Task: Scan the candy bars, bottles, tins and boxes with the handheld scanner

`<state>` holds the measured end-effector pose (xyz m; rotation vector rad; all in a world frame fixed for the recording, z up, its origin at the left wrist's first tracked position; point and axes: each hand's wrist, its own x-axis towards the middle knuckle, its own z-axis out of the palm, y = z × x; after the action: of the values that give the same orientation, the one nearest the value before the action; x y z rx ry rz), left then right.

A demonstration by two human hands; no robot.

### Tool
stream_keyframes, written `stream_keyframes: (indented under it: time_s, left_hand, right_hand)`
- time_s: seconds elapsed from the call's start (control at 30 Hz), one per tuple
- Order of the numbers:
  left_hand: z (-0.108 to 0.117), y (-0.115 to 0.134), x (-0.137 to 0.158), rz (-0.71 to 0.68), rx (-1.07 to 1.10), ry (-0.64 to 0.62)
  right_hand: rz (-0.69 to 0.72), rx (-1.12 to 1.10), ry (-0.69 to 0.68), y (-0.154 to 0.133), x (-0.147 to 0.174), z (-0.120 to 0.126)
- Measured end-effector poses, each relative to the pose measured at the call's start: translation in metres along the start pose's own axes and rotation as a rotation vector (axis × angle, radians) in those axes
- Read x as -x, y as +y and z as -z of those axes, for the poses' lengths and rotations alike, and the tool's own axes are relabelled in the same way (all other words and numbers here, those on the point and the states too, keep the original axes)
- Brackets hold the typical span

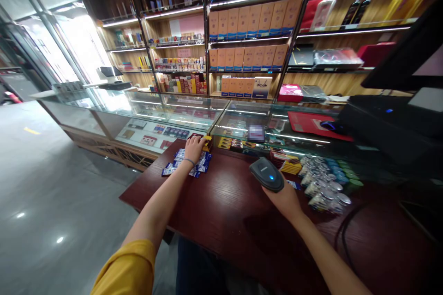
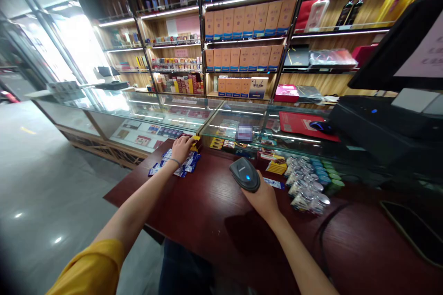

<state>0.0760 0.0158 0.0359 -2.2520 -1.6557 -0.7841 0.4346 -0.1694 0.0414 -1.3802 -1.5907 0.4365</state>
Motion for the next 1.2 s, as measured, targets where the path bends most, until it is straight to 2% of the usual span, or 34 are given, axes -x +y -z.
stream_keyframes:
  time_s: [0.1,0.2,0.3,0.37,0.47,0.57,0.63,0.77,0.87,1.03,1.2]
  left_hand:
    - [0.008,0.005,-0.001,0.038,0.160,0.112]
    - [0.015,0.021,0.001,0.201,0.397,0.296]
    - [0.013,0.053,0.003,0.432,0.701,0.476]
    - [0.008,0.082,0.003,0.564,0.953,0.544]
    - [-0.002,0.129,0.005,0.788,1.470,0.562]
    - [-0.011,0.167,0.013,0.887,1.933,0.447]
    - [-0.016,0.182,0.021,0.935,2.124,0.346]
    - [-0.022,0.191,0.036,0.980,2.218,0.192]
    - [-0.024,0.190,0.040,0.945,2.212,0.166]
    - [-0.023,0.189,0.041,0.893,2.160,0.118]
    - [-0.022,0.189,0.041,0.872,2.176,0.101]
  right_hand:
    - [-0.025,-0.018,0.005,0.006,-0.002,0.004]
    - [-0.019,-0.022,0.054,0.010,-0.002,0.008]
    - [0.000,-0.008,0.120,0.010,0.002,0.012]
    - [0.018,0.001,0.170,0.009,0.005,0.015]
    - [0.028,0.042,0.218,0.005,0.010,0.020]
    - [0.021,0.092,0.235,0.003,0.013,0.025]
    - [0.006,0.107,0.202,0.001,0.013,0.028]
    - [-0.077,0.205,0.041,-0.003,0.013,0.031]
    - [-0.114,0.279,-0.053,-0.005,0.013,0.031]
    - [-0.073,0.340,-0.140,0.005,0.013,0.027]
    - [-0.074,0.371,-0.149,0.009,0.012,0.028]
